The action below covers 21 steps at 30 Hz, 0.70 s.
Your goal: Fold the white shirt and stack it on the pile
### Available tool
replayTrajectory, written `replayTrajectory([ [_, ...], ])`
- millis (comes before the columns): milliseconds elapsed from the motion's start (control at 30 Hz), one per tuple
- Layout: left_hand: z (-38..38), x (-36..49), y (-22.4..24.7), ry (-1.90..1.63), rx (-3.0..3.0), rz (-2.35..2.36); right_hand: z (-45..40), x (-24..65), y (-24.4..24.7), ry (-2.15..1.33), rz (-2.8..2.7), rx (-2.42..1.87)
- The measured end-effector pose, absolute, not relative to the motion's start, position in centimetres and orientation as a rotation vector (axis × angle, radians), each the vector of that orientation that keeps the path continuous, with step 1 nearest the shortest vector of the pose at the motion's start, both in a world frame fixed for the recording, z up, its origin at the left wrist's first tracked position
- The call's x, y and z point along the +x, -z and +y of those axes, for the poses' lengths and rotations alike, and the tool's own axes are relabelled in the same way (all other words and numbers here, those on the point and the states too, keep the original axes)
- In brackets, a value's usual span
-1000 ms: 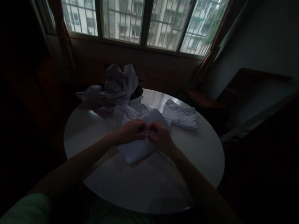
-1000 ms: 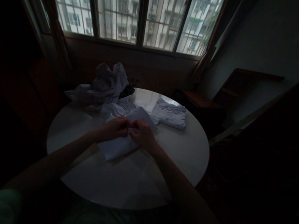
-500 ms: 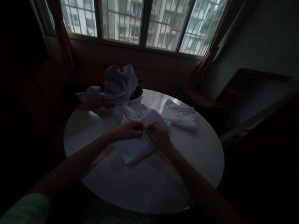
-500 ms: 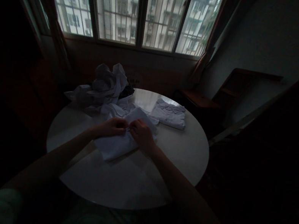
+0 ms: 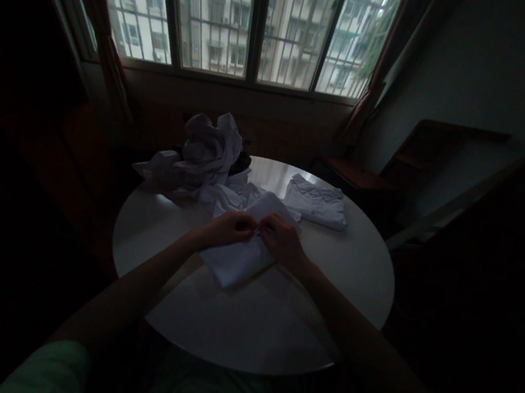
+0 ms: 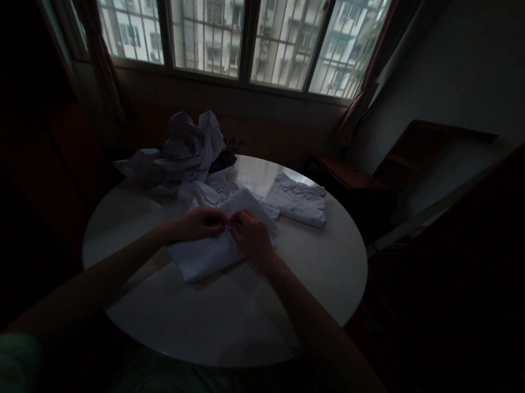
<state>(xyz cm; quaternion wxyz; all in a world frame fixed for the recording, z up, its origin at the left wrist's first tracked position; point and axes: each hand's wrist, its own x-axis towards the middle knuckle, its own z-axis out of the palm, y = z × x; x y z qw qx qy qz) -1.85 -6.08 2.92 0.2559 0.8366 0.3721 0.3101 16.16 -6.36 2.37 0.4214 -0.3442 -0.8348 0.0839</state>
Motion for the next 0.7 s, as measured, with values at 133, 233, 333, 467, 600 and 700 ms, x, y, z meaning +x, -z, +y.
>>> replayTrajectory([
  [133,-6.42,-1.68,-3.19,-0.840,2.339,1.050,-6.36,16.17,-2.37,-0.215,-2.091,-0.865],
  [233,-6.71,-1.54,-3.45,-0.865,2.414,1.040,-6.42,16.18,-2.40,-0.212,-2.093,-0.861],
  [333,-6.75,-1.55,-3.51,-0.870,2.437,1.002,-6.52,16.17,-2.43,-0.206,-2.091,-0.854],
  [467,-6.55,-1.69,-3.35,-0.878,2.403,0.974,-6.57,16.15,-2.40,-0.196,-2.080,-0.844],
  [600,-6.50,-1.72,-3.33,-0.867,2.405,0.968,-6.52,16.14,-2.38,-0.192,-2.080,-0.813],
  [700,-6.57,-1.65,-3.42,-0.874,2.416,0.982,-6.50,16.14,-2.40,-0.188,-2.078,-0.809],
])
